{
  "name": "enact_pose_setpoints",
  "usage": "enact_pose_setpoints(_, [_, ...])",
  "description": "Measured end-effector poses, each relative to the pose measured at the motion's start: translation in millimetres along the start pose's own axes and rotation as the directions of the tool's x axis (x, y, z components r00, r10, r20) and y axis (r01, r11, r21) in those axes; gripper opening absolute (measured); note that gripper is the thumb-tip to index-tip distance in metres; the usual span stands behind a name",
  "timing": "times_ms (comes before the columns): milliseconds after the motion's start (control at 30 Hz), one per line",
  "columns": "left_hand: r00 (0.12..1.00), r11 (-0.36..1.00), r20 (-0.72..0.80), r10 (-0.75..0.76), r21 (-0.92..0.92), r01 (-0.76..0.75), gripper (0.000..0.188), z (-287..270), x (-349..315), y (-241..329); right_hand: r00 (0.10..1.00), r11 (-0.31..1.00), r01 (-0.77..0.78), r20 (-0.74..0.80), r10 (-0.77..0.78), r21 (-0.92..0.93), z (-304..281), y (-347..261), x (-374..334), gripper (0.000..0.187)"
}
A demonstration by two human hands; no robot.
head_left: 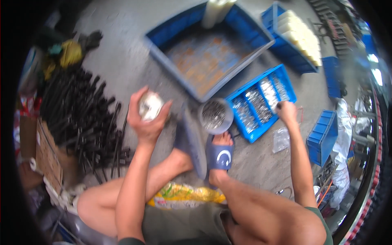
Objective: The person assembles plastic cylinders onto metal shafts by hand. They pick up a white cylinder, insert a metal rod through it, and secure it with small metal components retrieved from a blue tray.
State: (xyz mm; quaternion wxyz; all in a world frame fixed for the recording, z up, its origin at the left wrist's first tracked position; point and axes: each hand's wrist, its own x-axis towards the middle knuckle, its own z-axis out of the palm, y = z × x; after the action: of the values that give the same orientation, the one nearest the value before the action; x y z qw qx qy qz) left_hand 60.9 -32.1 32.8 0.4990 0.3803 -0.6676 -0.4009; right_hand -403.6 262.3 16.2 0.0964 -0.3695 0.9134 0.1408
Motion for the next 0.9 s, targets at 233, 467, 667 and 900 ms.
enact_pose_setpoints(233, [0.994,0.992,-0.076,0.079,0.109,-0.071,0.065,1,-7,-11,0.973,0.950,0.220,-0.116,-0.198,0.222,-74,-81,-41,0.018])
enact_pose_setpoints(467, [0.987,0.985,0.014,0.159,0.058,-0.160,0.062,14,-3,0,0.811,0.569,0.525,-0.170,-0.560,0.633,-173,-219,-114,0.011])
enact_pose_setpoints(667, [0.979,0.981,0.083,0.186,0.036,-0.190,0.065,17,-2,8,0.445,0.172,0.889,-0.711,-0.545,0.425,-179,-337,-90,0.012])
enact_pose_setpoints(900, [0.992,0.994,0.070,0.104,0.021,-0.106,0.061,14,-4,1,0.338,0.113,0.923,-0.639,-0.691,0.367,-175,-357,-81,0.015])
